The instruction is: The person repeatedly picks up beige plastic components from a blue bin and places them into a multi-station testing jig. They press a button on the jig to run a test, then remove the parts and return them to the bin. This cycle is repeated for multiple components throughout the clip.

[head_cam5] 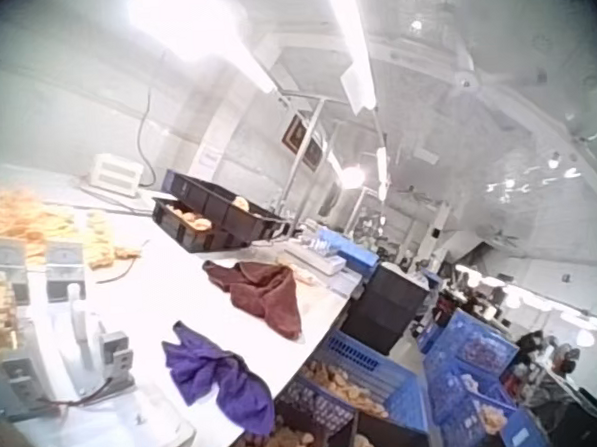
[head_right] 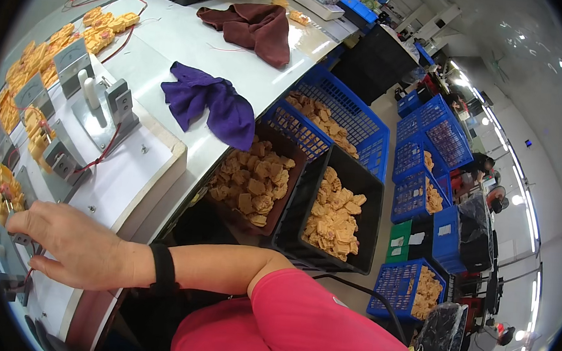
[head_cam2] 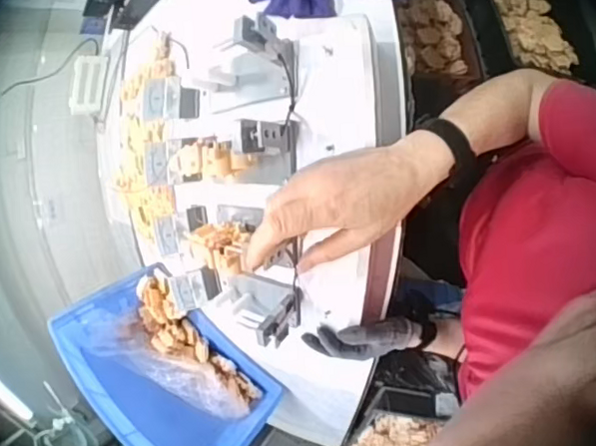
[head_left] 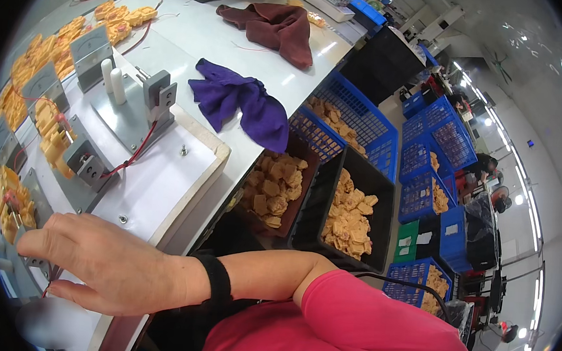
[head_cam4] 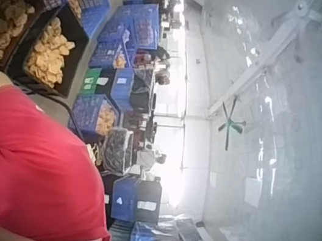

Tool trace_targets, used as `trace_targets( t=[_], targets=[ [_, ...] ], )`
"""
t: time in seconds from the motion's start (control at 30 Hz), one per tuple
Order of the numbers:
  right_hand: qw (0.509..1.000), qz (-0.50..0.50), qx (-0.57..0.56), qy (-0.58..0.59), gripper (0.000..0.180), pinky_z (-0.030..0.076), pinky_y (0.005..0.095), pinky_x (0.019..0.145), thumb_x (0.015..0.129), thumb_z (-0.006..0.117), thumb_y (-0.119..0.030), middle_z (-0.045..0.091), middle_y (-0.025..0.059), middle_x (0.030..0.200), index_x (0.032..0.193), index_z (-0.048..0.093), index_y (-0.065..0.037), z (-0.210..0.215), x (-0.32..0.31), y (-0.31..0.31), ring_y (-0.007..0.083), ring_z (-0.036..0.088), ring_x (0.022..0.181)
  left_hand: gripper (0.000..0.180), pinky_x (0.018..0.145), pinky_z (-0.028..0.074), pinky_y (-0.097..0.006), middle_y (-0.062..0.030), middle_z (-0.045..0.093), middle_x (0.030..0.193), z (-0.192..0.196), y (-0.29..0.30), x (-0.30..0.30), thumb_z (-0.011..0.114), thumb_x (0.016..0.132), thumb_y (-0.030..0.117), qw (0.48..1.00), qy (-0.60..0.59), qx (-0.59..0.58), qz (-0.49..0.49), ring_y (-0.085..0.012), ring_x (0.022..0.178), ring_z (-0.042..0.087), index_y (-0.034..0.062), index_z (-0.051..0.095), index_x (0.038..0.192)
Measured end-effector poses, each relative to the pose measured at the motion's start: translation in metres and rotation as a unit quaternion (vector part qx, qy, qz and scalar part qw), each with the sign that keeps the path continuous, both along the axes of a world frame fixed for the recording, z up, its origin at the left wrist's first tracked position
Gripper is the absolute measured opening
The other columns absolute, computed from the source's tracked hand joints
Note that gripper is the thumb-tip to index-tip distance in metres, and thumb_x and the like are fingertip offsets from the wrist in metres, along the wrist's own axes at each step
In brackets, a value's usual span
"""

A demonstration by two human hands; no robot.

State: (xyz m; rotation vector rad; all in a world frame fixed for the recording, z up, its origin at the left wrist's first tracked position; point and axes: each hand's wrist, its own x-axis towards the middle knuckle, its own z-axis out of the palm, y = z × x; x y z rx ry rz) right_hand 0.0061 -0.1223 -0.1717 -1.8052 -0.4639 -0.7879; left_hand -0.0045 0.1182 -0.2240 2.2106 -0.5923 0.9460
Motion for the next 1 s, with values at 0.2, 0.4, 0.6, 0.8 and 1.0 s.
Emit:
trace_targets(
  t=[0.2,0.4,0.6,0.8,1.0],
  targets=[
    [0.998,0.059,0.010,0.021,0.045,0.044,0.0418,0.083,0.081,0.071,-0.006,0.055,0.0124,0.104,0.121,0.050,-0.007,0.001,0.000,-0.011,0.0336,0.055,0.095,0.036,0.104,0.045,-0.046,-0.0218,0.056,0.134,0.004,-0.001,-0.003,0.039,0.108,0.017,1.000,0.003,0.007,0.010,-0.0352,0.123,0.055,-0.0047,0.054,0.132],
    [0.999,0.006,0.029,-0.034,0.044,0.046,0.0413,0.088,0.080,0.069,-0.001,0.055,0.0132,0.108,0.120,0.052,-0.005,0.004,0.002,-0.004,0.0339,0.055,0.101,0.040,0.105,0.044,-0.047,-0.0227,0.054,0.137,0.007,-0.006,-0.008,0.036,0.109,0.022,0.997,0.029,0.048,0.054,-0.0355,0.126,0.053,-0.0041,0.053,0.133],
    [0.999,-0.049,-0.016,0.011,0.043,0.051,0.0331,0.074,0.082,0.072,-0.001,0.059,0.0121,0.108,0.121,0.054,-0.003,0.008,-0.003,-0.006,0.0240,0.059,0.084,0.047,0.115,0.029,-0.048,-0.0227,0.044,0.148,-0.010,0.007,-0.003,0.041,0.102,0.031,0.976,0.165,-0.136,0.034,-0.0346,0.136,0.041,-0.0072,0.053,0.128],
    [0.999,-0.016,-0.020,0.043,0.051,0.050,0.0313,0.075,0.081,0.075,-0.002,0.062,0.0094,0.109,0.128,0.054,-0.003,0.012,-0.007,-0.003,0.0200,0.062,0.087,0.047,0.114,0.032,-0.048,-0.0228,0.043,0.148,-0.003,0.000,-0.012,0.041,0.099,0.030,0.966,0.158,-0.205,0.009,-0.0352,0.136,0.042,-0.0060,0.053,0.128],
    [0.999,-0.015,-0.038,0.026,0.051,0.047,0.0274,0.076,0.081,0.075,-0.001,0.062,0.0078,0.118,0.128,0.055,-0.004,0.008,-0.005,-0.012,0.0136,0.061,0.089,0.047,0.113,0.032,-0.049,-0.0227,0.042,0.149,-0.002,-0.007,-0.013,0.040,0.099,0.029,0.964,0.168,-0.206,0.016,-0.0355,0.136,0.042,-0.0054,0.052,0.128]
  ],
)
